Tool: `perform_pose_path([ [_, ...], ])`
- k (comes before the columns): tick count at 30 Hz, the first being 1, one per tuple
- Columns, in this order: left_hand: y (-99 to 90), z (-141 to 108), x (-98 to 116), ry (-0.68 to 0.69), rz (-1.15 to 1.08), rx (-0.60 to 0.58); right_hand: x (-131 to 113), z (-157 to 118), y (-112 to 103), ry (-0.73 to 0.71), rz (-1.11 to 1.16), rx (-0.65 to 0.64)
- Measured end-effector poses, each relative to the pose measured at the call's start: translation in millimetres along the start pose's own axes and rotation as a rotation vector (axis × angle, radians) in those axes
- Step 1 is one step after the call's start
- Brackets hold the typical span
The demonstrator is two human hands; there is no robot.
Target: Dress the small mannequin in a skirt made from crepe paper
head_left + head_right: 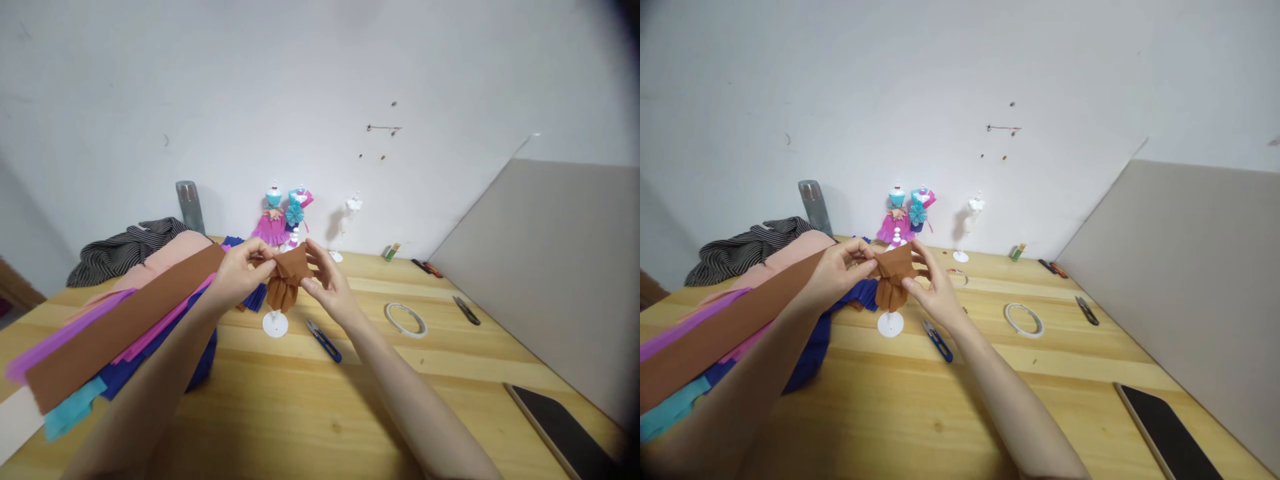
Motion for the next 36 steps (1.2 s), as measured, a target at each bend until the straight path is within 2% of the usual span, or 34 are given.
perform_pose_path([
  [4,-4.4,2,-4,-0.023,-0.054,-0.047,3,1,-2,0.022,0.059,0.010],
  [7,-3.2,2,-6,-0.026,-0.031,-0.126,3,0,-3,0.030,0.119,0.016],
  [12,2.9,3,1,0.126,0.049,-0.258,3,-1,-5,0.042,0.141,0.043],
  [14,4.1,4,-1,0.146,0.051,-0.285,4,-1,-5,0.051,0.134,0.046],
  [18,6.4,6,-10,0.107,-0.096,-0.298,9,-1,1,0.072,0.103,0.028],
  [23,9.5,7,-19,0.022,-0.262,-0.243,14,-2,14,0.036,0.060,0.002],
  [31,17.2,0,-1,0.065,-0.165,-0.318,11,-4,17,0.062,0.056,0.095],
  [36,15.5,-4,7,0.172,-0.049,-0.337,0,-4,13,0.062,0.095,0.114],
])
Point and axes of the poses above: each hand's wrist, its own z-axis towards the middle knuckle, its own y-axis out of the palm, x = y × z, the point moved 8 cm from there along z, towards the middle knuckle, and after that the axes turned 1 degree about -y, right-handed, at the moved point
